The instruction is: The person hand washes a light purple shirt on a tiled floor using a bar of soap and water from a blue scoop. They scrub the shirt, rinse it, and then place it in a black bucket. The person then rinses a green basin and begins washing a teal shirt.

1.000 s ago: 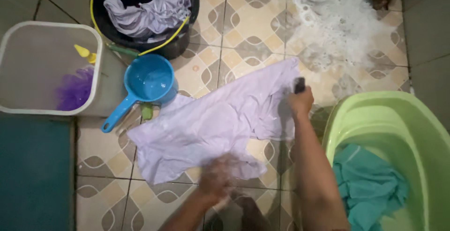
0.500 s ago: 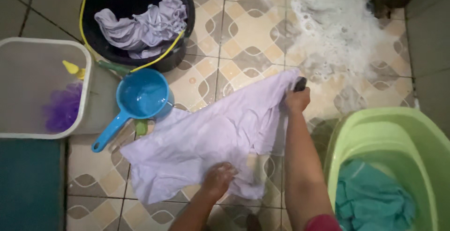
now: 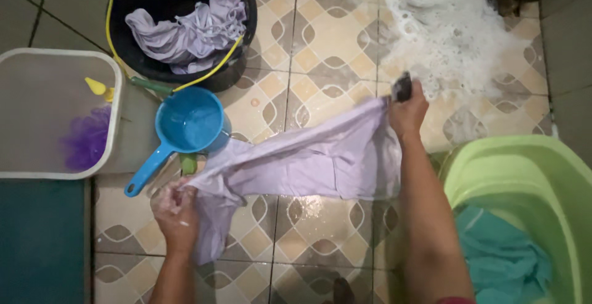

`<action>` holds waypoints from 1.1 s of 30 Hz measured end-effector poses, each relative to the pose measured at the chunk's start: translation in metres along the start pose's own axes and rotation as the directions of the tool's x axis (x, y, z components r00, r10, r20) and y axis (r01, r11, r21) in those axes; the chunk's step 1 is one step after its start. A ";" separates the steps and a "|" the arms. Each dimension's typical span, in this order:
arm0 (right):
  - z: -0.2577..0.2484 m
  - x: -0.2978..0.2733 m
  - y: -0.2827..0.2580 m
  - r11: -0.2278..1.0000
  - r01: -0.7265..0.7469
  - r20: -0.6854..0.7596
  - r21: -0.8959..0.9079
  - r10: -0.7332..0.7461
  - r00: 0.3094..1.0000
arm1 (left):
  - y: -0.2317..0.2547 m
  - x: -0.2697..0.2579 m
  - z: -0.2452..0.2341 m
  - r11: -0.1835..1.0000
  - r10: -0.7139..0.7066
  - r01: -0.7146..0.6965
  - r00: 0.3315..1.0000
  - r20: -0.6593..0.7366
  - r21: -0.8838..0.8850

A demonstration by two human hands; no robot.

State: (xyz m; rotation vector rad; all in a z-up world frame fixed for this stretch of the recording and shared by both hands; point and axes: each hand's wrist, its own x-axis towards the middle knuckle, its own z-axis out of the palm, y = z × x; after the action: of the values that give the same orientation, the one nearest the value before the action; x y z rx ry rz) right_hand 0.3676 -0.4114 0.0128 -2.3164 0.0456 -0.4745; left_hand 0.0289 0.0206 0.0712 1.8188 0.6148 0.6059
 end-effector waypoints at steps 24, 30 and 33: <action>-0.002 -0.073 0.047 0.870 -0.164 0.350 -0.465 0.351 0.869 | 0.008 -0.095 0.086 0.678 -0.569 -0.294 0.371 0.734 0.674; 0.081 -0.101 0.001 0.885 -0.146 0.503 -0.442 0.379 0.777 | 0.018 -0.047 0.052 0.383 -0.690 -0.409 0.469 0.551 0.828; 0.114 -0.064 -0.025 0.911 -0.091 0.539 -0.402 0.316 0.781 | 0.010 -0.015 0.058 0.374 -0.679 -0.383 0.506 0.531 0.844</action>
State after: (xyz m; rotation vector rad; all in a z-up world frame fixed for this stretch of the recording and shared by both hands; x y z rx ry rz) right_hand 0.3455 -0.3054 -0.0639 -2.6747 0.0872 0.4331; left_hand 0.0574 -0.0322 0.0617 2.6743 0.4093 -1.1840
